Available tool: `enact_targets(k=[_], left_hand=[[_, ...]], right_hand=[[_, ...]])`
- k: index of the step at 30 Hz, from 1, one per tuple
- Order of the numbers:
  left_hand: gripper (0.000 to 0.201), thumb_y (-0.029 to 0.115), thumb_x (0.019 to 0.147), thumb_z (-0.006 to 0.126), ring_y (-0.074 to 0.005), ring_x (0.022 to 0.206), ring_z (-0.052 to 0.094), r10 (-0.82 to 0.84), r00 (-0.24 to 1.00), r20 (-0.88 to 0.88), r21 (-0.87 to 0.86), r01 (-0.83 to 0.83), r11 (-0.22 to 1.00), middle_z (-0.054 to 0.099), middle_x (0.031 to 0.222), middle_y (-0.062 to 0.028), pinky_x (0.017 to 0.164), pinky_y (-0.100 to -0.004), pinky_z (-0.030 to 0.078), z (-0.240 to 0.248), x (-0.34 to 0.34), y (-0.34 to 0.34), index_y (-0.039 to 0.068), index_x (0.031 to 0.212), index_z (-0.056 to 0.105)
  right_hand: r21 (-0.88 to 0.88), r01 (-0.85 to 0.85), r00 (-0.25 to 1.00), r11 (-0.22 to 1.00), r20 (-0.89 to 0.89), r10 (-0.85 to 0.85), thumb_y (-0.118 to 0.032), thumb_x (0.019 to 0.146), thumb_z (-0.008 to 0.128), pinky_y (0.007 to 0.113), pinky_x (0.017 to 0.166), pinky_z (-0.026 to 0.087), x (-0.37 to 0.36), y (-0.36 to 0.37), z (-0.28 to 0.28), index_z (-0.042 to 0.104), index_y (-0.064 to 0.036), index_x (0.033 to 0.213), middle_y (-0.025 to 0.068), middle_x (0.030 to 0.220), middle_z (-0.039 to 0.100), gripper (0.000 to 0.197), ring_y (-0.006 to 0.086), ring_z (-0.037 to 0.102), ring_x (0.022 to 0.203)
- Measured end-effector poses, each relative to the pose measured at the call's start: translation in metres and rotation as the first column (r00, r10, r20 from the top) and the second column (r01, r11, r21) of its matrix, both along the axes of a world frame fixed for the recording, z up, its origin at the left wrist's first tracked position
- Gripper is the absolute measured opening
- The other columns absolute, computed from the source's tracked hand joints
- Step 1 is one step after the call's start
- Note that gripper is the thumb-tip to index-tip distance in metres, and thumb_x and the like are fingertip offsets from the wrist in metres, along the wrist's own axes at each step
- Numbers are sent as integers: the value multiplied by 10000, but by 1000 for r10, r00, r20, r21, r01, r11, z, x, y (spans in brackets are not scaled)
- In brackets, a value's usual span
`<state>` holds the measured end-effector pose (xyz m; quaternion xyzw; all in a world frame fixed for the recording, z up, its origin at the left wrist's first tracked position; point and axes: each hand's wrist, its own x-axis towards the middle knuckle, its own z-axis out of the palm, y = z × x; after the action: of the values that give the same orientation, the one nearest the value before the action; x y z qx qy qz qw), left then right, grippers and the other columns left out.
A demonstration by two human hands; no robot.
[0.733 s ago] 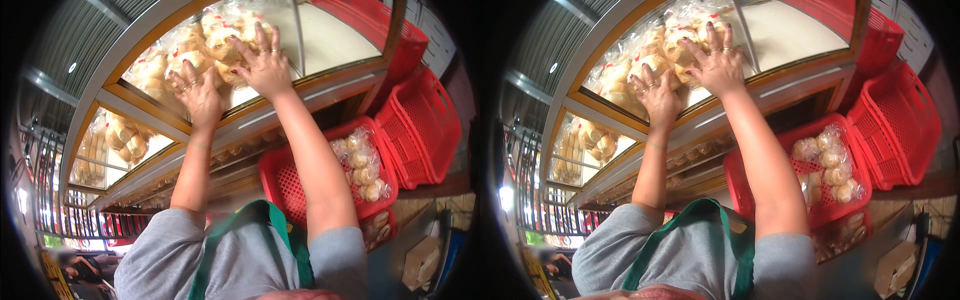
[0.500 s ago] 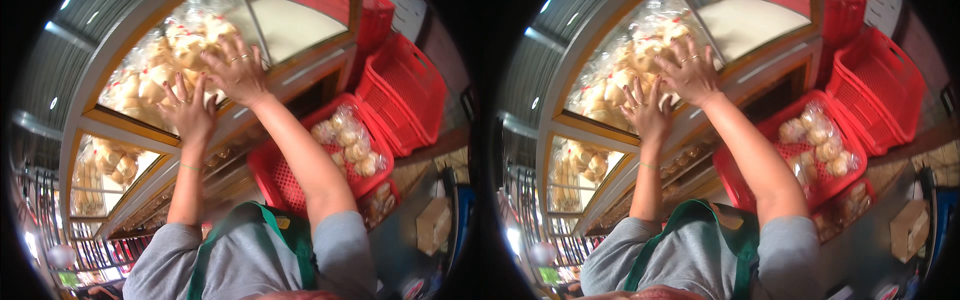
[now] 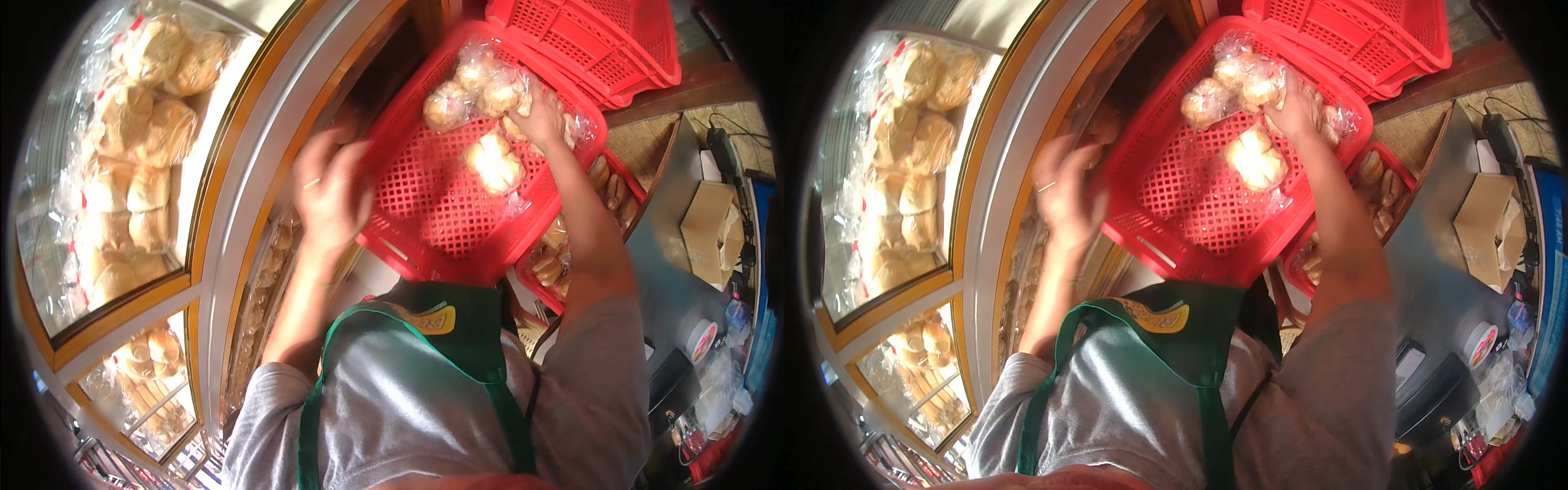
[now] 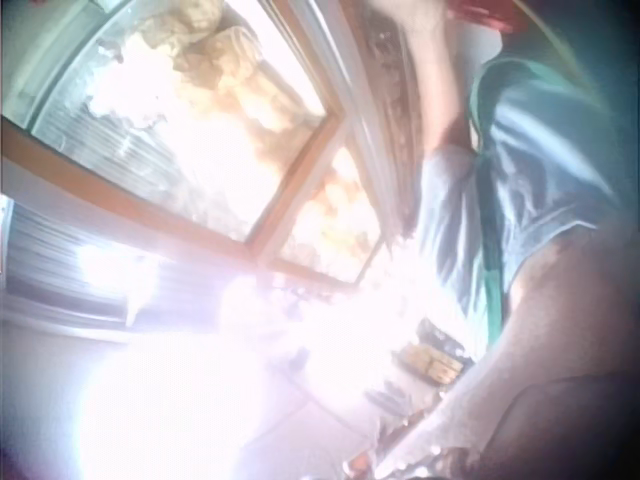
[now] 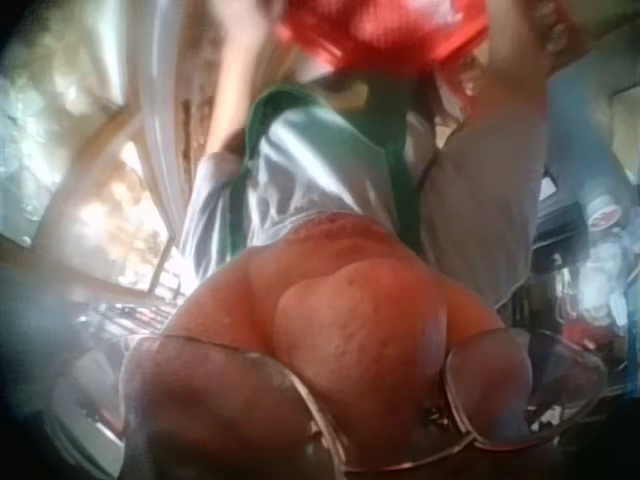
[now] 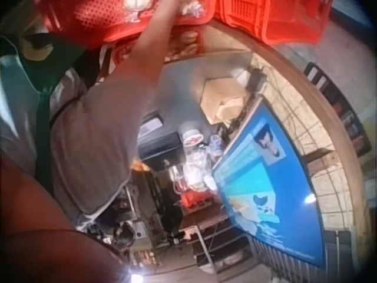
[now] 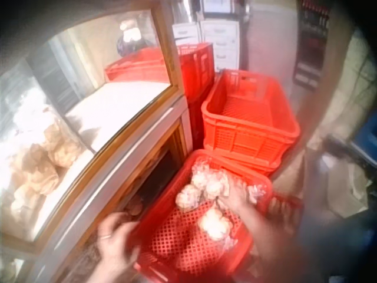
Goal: The person transfers packaged bread rolls and buns from red plastic baskets into a glass display case. They repeatedly pick up items, place them on shelves, and adjust the arrangement to fit more products.
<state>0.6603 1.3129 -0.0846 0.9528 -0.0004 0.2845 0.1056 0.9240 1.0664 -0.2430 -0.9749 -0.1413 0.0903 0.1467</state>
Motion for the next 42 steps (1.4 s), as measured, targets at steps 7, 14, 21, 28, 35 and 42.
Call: enact_targets(k=[7, 14, 21, 28, 35, 42], left_hand=[[886, 76, 731, 767, -489, 1267, 433, -107, 859, -501, -436, -144, 888, 355, 1415, -284, 1014, -487, 463, -179, 104, -33, 119, 1475, 288], [869, 240, 732, 771, -472, 1250, 419, 30, 766, -643, -195, -202, 960, 321, 1421, -289, 976, -551, 454, -216, 171, -54, 261, 1480, 330], [780, 211, 643, 760, -457, 978, 590, 77, 886, -457, -463, -311, 830, 561, 1111, -269, 833, -505, 521, -175, 156, -46, 124, 1344, 431], [699, 276, 670, 774, -372, 1021, 578, -16, 969, 248, -438, 127, 890, 570, 1139, -207, 904, -438, 485, 8, 139, -16, 50, 1273, 502], [878, 345, 662, 831, -307, 1178, 529, 425, 720, 548, -317, -290, 903, 522, 1288, -207, 988, -444, 443, 141, 263, 70, 7, 1359, 419], [799, 242, 900, 573, -511, 1119, 556, 402, 886, 232, -194, -362, 912, 534, 1291, -336, 1033, -486, 405, 80, 349, 148, 49, 1533, 125]], right_hand=[[51, 15, 997, 999, 78, -19, -506, 776, 742, 528, 1075, 337, 25, 46, -25, 275, -229, 1515, 240, 1414, 429, 917, 447, 414, 1287], [-114, 28, 989, 993, 144, -11, -445, 822, 706, 480, 910, 436, 47, 97, -35, 430, -246, 1436, 165, 1221, 577, 702, 349, 548, 1143], [161, -211, 956, 964, -172, 238, -466, 874, 615, 500, 826, 510, 84, 102, -54, 562, -183, 1312, 229, 1083, 676, 525, 395, 666, 967], [402, -162, 979, 901, -49, 198, -445, 864, 598, 472, 844, 510, 53, 72, -90, 686, -110, 1086, 182, 967, 703, 412, 389, 664, 937], [756, -12, 993, 655, -67, 95, -289, 863, 644, 462, 765, 499, 34, 61, -22, 743, -110, 1015, 221, 904, 689, 254, 423, 653, 882], [985, -97, 971, 142, 63, 230, 27, 871, 621, 279, 789, 522, 15, 53, 171, 711, 6, 1082, 87, 973, 736, 230, 131, 669, 885]])
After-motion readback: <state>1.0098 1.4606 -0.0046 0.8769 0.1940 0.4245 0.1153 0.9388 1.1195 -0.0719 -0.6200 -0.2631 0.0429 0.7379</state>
